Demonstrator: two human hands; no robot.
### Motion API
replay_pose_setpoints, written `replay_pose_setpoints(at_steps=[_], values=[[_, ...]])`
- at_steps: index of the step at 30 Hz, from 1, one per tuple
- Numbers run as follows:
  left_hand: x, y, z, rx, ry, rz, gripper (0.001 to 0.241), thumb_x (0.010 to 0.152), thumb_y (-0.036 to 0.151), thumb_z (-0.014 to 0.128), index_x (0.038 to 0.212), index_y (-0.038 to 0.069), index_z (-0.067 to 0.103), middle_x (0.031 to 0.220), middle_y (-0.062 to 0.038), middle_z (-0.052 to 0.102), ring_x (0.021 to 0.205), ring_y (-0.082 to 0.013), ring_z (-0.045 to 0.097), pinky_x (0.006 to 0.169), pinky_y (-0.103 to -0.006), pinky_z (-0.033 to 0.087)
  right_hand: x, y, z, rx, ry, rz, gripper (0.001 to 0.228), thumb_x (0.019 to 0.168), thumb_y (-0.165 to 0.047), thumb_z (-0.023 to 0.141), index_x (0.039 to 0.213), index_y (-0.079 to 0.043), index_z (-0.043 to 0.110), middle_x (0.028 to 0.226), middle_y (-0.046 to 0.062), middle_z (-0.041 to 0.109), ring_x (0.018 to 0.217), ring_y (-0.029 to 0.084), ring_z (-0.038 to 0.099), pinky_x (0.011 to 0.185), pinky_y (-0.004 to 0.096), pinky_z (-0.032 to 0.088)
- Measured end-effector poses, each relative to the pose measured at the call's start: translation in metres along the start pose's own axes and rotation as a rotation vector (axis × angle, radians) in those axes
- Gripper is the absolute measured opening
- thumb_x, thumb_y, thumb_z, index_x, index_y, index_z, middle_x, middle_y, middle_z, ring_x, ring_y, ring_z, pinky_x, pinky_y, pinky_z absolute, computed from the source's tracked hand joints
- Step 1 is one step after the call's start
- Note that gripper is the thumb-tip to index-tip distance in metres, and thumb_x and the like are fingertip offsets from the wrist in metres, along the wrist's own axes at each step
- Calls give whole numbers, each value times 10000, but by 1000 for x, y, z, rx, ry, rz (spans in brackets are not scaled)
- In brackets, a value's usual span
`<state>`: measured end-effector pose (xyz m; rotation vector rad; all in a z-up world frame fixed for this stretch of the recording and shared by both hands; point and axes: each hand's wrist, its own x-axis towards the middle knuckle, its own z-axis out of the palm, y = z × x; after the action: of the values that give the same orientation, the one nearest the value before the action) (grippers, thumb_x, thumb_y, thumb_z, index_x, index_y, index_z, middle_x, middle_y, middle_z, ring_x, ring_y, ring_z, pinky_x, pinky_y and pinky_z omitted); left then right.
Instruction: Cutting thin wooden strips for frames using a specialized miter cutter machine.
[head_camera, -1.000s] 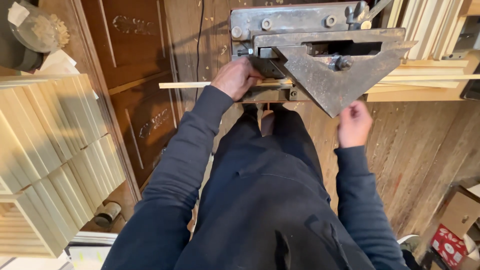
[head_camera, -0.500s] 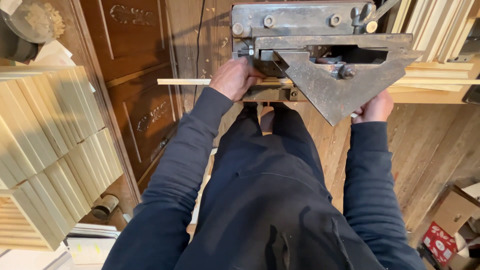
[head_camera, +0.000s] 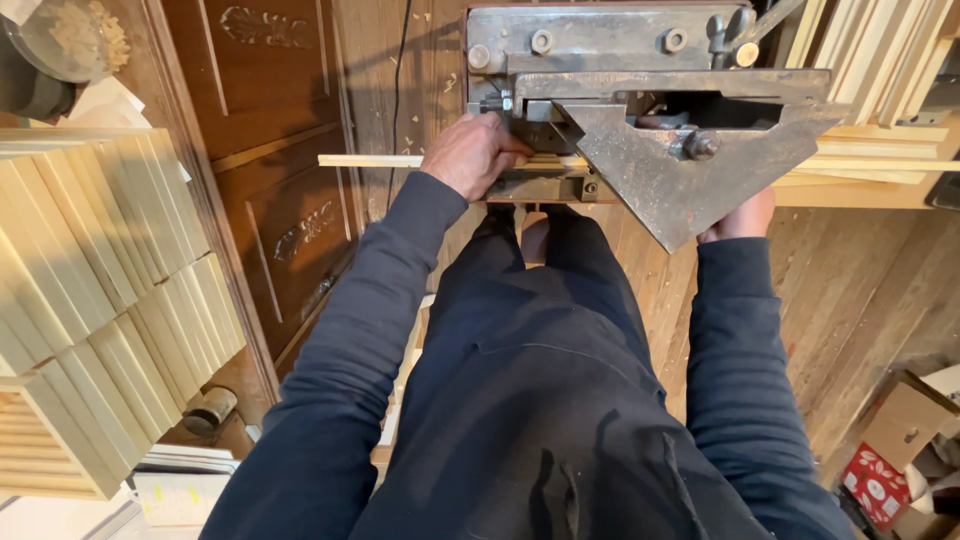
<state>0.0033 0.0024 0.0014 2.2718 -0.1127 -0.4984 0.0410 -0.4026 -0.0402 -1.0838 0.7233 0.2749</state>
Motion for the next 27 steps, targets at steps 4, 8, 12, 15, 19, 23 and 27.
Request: replay_pose_setpoints(at_steps=[4,8,12,15,19,23,27], values=[[-2,3,-1,5,13,1,169,923,227,727,1050,174,824,971,-112,646,1000,-329,609,908,-454,493,8,4,-6,-69,-76,-22,241,1076,-193,592,1250,-28,616,1185,89,688,1059,216,705,912,359,608],[-5,5,2,11,13,-22,164,922,228,733,1046,165,820,970,-110,643,993,-327,605,891,-450,495,10,8,-12,-189,10,-52,257,1051,-204,597,1230,-24,634,1134,79,702,988,204,705,831,346,597],[-3,1,8,-1,40,18,158,918,213,733,1036,157,823,962,-114,640,981,-331,604,877,-457,496,20,14,-19,-214,-1,-114,257,1058,-177,615,1247,-5,641,1177,83,710,1031,192,710,888,337,601],[0,-5,17,33,59,42,148,911,216,743,964,81,773,961,-126,638,974,-342,602,868,-468,498,24,17,-21,-157,66,-84,253,1024,-187,591,1178,3,655,1119,99,726,959,207,729,824,347,612],[0,-6,18,90,70,45,226,907,238,759,895,17,713,962,-146,631,968,-363,596,852,-484,492,30,23,-29,-286,63,-166,243,1050,-181,590,1172,11,674,1130,87,725,973,170,711,828,309,590],[-1,-3,15,89,65,90,149,931,217,738,994,84,758,958,-139,631,971,-357,598,862,-482,495,30,25,-34,-333,56,-192,235,1036,-165,574,1148,12,680,1086,88,736,939,174,704,799,312,578],[1,-7,19,96,49,68,164,937,227,735,1003,79,758,963,-135,627,972,-351,596,865,-475,497,19,17,-17,-240,62,-165,218,1058,-158,576,1160,4,680,1096,79,738,947,172,727,796,308,609]])
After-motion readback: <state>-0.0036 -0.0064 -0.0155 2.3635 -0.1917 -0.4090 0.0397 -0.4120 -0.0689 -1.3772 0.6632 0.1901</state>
